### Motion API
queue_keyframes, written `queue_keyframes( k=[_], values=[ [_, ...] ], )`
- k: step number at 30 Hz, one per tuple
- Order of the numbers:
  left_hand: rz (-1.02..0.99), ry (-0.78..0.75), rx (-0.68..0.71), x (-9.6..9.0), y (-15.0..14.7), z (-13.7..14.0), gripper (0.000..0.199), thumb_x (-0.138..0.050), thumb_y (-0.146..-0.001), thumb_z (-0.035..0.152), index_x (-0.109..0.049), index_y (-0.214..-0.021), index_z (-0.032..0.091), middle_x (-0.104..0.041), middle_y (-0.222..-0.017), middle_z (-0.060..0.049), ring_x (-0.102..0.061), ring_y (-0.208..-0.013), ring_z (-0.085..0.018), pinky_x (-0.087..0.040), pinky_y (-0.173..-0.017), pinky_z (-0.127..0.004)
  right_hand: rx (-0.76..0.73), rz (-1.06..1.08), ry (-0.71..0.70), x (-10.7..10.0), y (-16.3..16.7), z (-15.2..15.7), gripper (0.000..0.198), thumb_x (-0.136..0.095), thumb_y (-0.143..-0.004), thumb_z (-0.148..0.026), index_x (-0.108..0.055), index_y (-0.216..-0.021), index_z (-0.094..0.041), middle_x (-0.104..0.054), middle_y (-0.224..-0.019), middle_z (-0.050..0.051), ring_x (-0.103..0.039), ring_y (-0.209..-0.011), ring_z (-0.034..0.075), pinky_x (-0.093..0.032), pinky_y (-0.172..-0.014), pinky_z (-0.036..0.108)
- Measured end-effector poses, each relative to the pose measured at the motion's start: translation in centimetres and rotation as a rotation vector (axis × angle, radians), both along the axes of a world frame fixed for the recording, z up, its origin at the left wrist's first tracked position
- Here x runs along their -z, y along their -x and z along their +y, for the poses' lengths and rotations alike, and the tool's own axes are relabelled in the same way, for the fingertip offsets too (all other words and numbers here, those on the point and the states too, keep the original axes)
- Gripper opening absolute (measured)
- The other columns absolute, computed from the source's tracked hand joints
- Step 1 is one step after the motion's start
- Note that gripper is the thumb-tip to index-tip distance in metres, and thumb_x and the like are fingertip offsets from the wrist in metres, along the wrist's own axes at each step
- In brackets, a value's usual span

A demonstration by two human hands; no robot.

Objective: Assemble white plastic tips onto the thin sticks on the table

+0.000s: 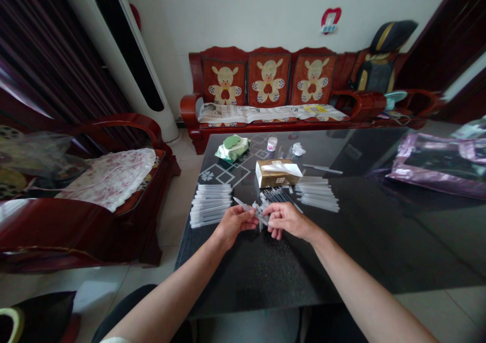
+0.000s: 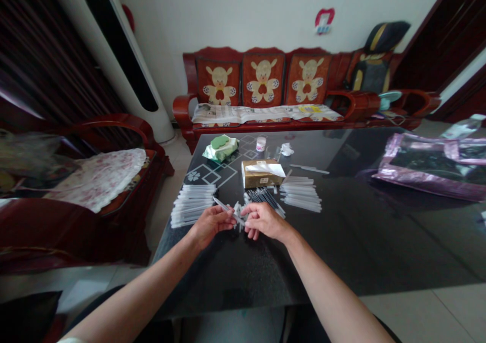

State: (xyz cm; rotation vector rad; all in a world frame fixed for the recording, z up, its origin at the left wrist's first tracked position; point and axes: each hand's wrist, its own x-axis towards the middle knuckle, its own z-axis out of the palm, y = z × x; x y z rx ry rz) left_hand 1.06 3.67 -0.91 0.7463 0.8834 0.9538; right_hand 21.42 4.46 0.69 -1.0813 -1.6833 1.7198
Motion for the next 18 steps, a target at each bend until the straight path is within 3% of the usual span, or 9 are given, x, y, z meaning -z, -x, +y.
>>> queue_keyframes(
  k=[6, 11, 14, 18],
  values=[
    [-0.073, 0.055, -0.075, -0.5, 0.5, 0.6, 0.017, -0.072, -0.073, 0.02, -0.064, -0.085, 0.011, -0.066, -0.066, -0.005, -0.065, -0.061, -0.012, -0.054, -0.058, -0.02, 0.054, -0.04, -0.064, 0.2, -0.1, 0.2, 0.032, -0.056, -0.08, -0.033, -0.056, -0.104, -0.012, -0.065, -0.065, 0.001, -0.062, -0.048, 0.013, -0.049, -0.043, 0.023],
    [-0.112, 0.061, -0.235, -1.0, 1.9, 1.9, 0.01, -0.067, -0.075, 0.012, -0.063, -0.084, 0.009, -0.066, -0.064, -0.004, -0.067, -0.062, -0.013, -0.056, -0.061, -0.021, 0.103, -0.363, -0.233, 0.4, -0.6, 0.4, 0.013, -0.056, -0.075, -0.023, -0.063, -0.081, -0.013, -0.061, -0.058, 0.0, -0.055, -0.041, 0.009, -0.04, -0.039, 0.018],
    [-0.12, 0.061, -0.279, -1.1, 2.6, 2.4, 0.01, -0.065, -0.075, 0.009, -0.062, -0.084, 0.009, -0.066, -0.064, -0.004, -0.067, -0.063, -0.014, -0.057, -0.061, -0.022, 0.002, -0.505, -0.38, 0.1, -0.3, 0.0, 0.009, -0.057, -0.072, -0.016, -0.066, -0.069, -0.015, -0.061, -0.055, -0.001, -0.056, -0.046, 0.01, -0.04, -0.046, 0.02],
    [-0.119, 0.054, -0.288, -1.1, 2.8, 2.6, 0.009, -0.066, -0.075, 0.01, -0.062, -0.083, 0.01, -0.065, -0.063, -0.004, -0.067, -0.061, -0.013, -0.056, -0.058, -0.02, -0.078, -0.609, -0.59, -0.3, 1.1, -0.9, 0.011, -0.061, -0.073, -0.015, -0.072, -0.072, -0.018, -0.069, -0.067, 0.001, -0.064, -0.066, 0.015, -0.042, -0.062, 0.022]
  ],
)
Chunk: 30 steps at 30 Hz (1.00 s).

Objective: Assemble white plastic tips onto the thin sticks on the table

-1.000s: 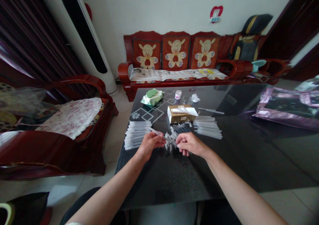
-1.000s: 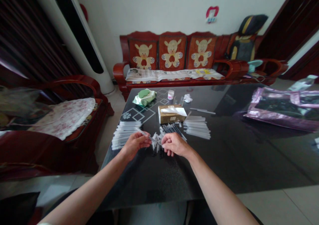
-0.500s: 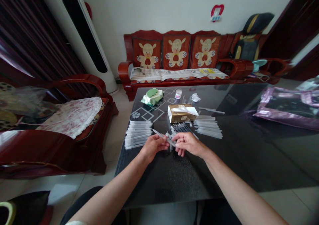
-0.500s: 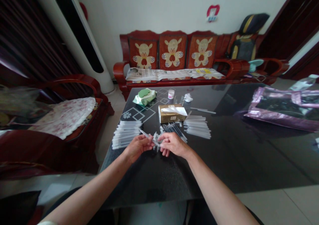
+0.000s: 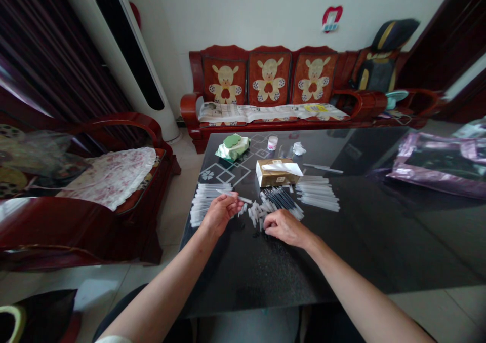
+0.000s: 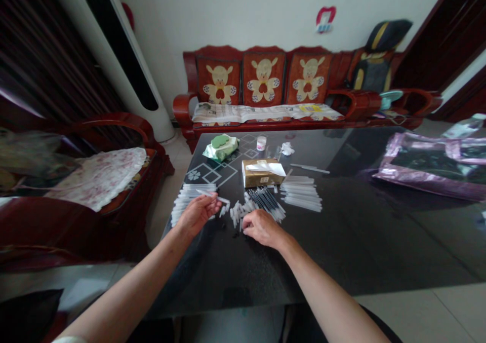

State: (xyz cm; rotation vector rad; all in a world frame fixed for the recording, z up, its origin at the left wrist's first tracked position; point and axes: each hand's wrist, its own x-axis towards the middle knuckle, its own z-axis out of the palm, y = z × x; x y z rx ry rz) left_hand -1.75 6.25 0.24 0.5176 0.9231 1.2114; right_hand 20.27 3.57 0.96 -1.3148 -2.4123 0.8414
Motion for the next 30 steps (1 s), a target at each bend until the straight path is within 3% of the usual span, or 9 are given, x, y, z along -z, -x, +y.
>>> queue_keyframes(
  k=[4, 11, 16, 19, 22, 30],
  values=[
    [-0.005, -0.003, 0.008, 0.1, -0.1, -0.1, 0.01, -0.067, -0.075, 0.01, -0.062, -0.084, 0.009, -0.066, -0.063, -0.004, -0.067, -0.062, -0.013, -0.055, -0.058, -0.019, -0.078, -0.164, -0.138, 0.3, 1.7, -0.8, 0.017, -0.057, -0.084, -0.026, -0.074, -0.088, -0.024, -0.074, -0.086, 0.003, -0.066, -0.084, 0.018, -0.042, -0.075, 0.026],
    [-0.02, -0.008, 0.023, 0.2, -0.4, -0.4, 0.01, -0.066, -0.075, 0.01, -0.062, -0.084, 0.009, -0.066, -0.063, -0.004, -0.067, -0.061, -0.013, -0.056, -0.059, -0.021, -0.129, -0.37, -0.245, 1.3, 3.0, -1.5, 0.02, -0.053, -0.087, -0.027, -0.072, -0.086, -0.021, -0.073, -0.083, 0.009, -0.068, -0.082, 0.022, -0.043, -0.071, 0.028],
    [-0.005, -0.013, 0.015, 0.2, -0.4, -0.3, 0.01, -0.066, -0.075, 0.01, -0.062, -0.085, 0.009, -0.067, -0.063, -0.005, -0.068, -0.062, -0.014, -0.056, -0.06, -0.021, 0.064, -0.021, -0.187, 1.3, 2.7, -0.8, 0.01, -0.059, -0.081, -0.022, -0.068, -0.082, -0.019, -0.071, -0.073, 0.004, -0.067, -0.073, 0.019, -0.045, -0.068, 0.027],
    [0.0, -0.02, 0.011, 0.0, -0.5, -0.3, 0.01, -0.066, -0.075, 0.01, -0.062, -0.084, 0.008, -0.066, -0.063, -0.005, -0.068, -0.062, -0.014, -0.056, -0.059, -0.021, 0.246, 0.349, -0.005, 1.2, 1.9, 0.1, 0.007, -0.059, -0.079, -0.022, -0.062, -0.08, -0.016, -0.066, -0.066, 0.002, -0.064, -0.06, 0.016, -0.048, -0.058, 0.026],
    [0.0, -0.047, 0.027, -0.2, -0.9, -0.7, 0.011, -0.067, -0.074, 0.011, -0.063, -0.085, 0.009, -0.066, -0.063, -0.005, -0.068, -0.063, -0.014, -0.056, -0.061, -0.021, 0.329, 0.627, 0.175, 1.2, 1.2, 0.7, 0.011, -0.061, -0.077, -0.025, -0.058, -0.082, -0.016, -0.065, -0.066, 0.002, -0.066, -0.058, 0.017, -0.052, -0.054, 0.026],
    [0.025, -0.088, 0.066, 0.3, -1.7, -1.4, 0.019, -0.073, -0.071, 0.016, -0.064, -0.086, 0.01, -0.067, -0.069, -0.004, -0.067, -0.066, -0.014, -0.057, -0.066, -0.023, 0.321, 0.75, 0.198, 0.9, 1.4, 0.4, 0.014, -0.066, -0.074, -0.025, -0.059, -0.081, -0.015, -0.065, -0.066, 0.001, -0.066, -0.058, 0.017, -0.055, -0.055, 0.028]
  ],
)
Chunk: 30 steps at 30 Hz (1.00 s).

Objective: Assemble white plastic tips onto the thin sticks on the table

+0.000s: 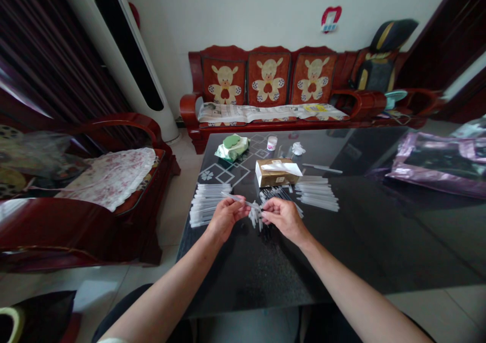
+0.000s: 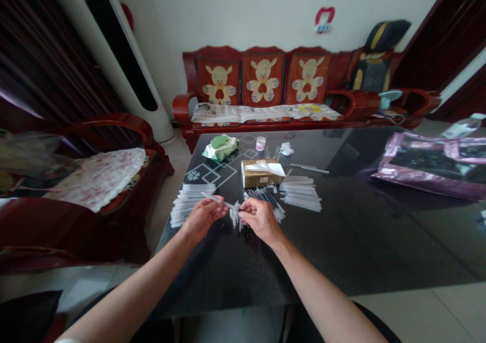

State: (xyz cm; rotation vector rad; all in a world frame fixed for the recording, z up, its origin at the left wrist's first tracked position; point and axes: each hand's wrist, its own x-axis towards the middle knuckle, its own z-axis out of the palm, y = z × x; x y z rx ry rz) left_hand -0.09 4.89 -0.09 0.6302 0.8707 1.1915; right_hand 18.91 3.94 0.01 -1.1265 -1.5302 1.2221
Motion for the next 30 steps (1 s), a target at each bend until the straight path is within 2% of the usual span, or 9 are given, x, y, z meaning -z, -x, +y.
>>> queue_keyframes(
  k=[30],
  values=[
    [0.085, -0.1, -0.012, -0.63, -0.65, -0.66, 0.03, -0.077, -0.066, 0.027, -0.062, -0.088, 0.013, -0.067, -0.072, -0.003, -0.067, -0.067, -0.015, -0.055, -0.067, -0.026, -0.001, 0.062, 0.044, 0.08, 0.12, 0.12, 0.02, -0.071, -0.07, -0.025, -0.061, -0.083, -0.014, -0.067, -0.067, 0.002, -0.067, -0.058, 0.017, -0.056, -0.055, 0.028]
  ],
)
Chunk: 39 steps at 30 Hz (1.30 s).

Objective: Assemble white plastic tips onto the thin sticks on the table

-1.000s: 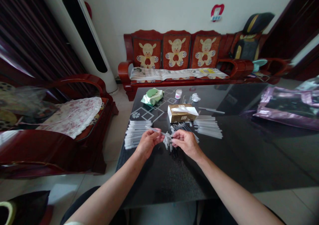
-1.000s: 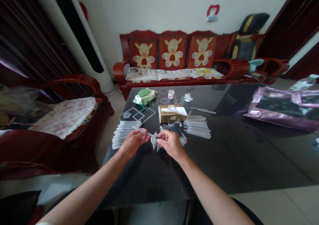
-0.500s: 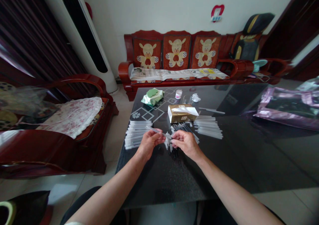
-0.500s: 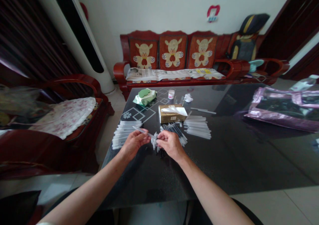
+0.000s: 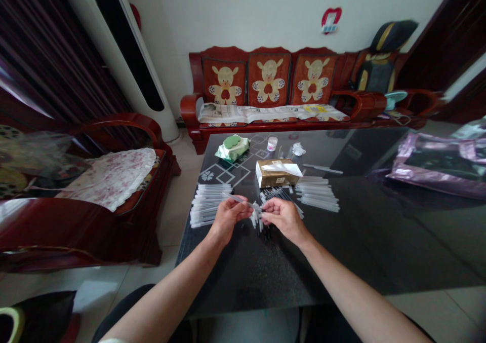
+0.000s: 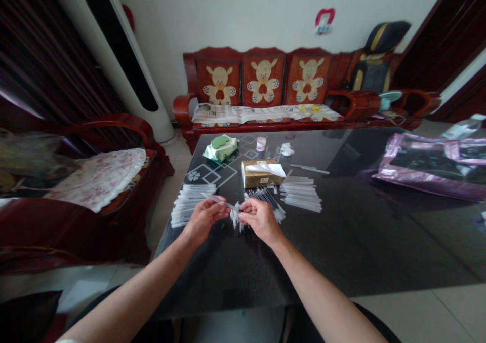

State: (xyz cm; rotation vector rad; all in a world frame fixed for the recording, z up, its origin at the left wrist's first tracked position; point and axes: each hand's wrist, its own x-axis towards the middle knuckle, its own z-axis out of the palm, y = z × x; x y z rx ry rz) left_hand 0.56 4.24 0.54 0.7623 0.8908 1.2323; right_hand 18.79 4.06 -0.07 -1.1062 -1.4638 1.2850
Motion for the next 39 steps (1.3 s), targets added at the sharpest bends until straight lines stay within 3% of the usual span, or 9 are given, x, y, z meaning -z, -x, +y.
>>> queue_keyframes(
  k=[14, 22, 28, 34, 39],
  values=[
    [-0.028, -0.041, 0.003, 0.42, -0.23, -0.08, 0.029, -0.076, -0.068, 0.028, -0.061, -0.088, 0.013, -0.068, -0.074, -0.003, -0.066, -0.069, -0.014, -0.054, -0.07, -0.028, 0.009, -0.066, 0.025, -0.67, -0.02, -0.29, 0.03, -0.063, -0.078, -0.041, -0.065, -0.084, -0.011, -0.066, -0.064, 0.004, -0.064, -0.052, 0.014, -0.054, -0.049, 0.025],
    [-0.021, -0.047, 0.003, 0.47, -0.11, -0.01, 0.028, -0.076, -0.069, 0.028, -0.061, -0.088, 0.013, -0.067, -0.073, -0.002, -0.066, -0.069, -0.015, -0.054, -0.07, -0.029, -0.06, -0.121, 0.032, -0.74, 0.02, -0.36, 0.044, -0.048, -0.087, -0.05, -0.058, -0.066, -0.014, -0.061, -0.054, 0.002, -0.061, -0.045, 0.012, -0.049, -0.041, 0.021],
    [-0.024, -0.041, -0.011, 0.47, 0.13, 0.18, 0.027, -0.075, -0.069, 0.027, -0.061, -0.088, 0.013, -0.067, -0.072, -0.003, -0.066, -0.068, -0.015, -0.054, -0.07, -0.029, -0.026, -0.085, 0.049, -0.84, -0.32, -0.16, 0.034, -0.059, -0.08, -0.044, -0.058, -0.094, -0.013, -0.064, -0.063, 0.001, -0.063, -0.049, 0.013, -0.051, -0.044, 0.023],
    [-0.02, -0.025, 0.004, 0.21, -0.19, -0.1, 0.028, -0.076, -0.067, 0.026, -0.061, -0.086, 0.013, -0.067, -0.072, -0.003, -0.066, -0.068, -0.015, -0.054, -0.069, -0.028, -0.041, -0.107, 0.032, -0.44, -0.41, -0.04, 0.025, -0.06, -0.08, -0.039, -0.056, -0.085, -0.014, -0.063, -0.062, 0.001, -0.062, -0.049, 0.012, -0.05, -0.044, 0.021],
    [-0.024, -0.01, -0.007, -0.02, -0.15, -0.08, 0.03, -0.078, -0.064, 0.027, -0.062, -0.086, 0.013, -0.067, -0.072, -0.003, -0.066, -0.068, -0.015, -0.054, -0.069, -0.029, -0.083, -0.133, 0.046, -0.74, -0.28, -0.22, 0.038, -0.047, -0.086, -0.049, -0.057, -0.074, -0.014, -0.062, -0.057, 0.001, -0.061, -0.045, 0.012, -0.048, -0.041, 0.02]
  ],
)
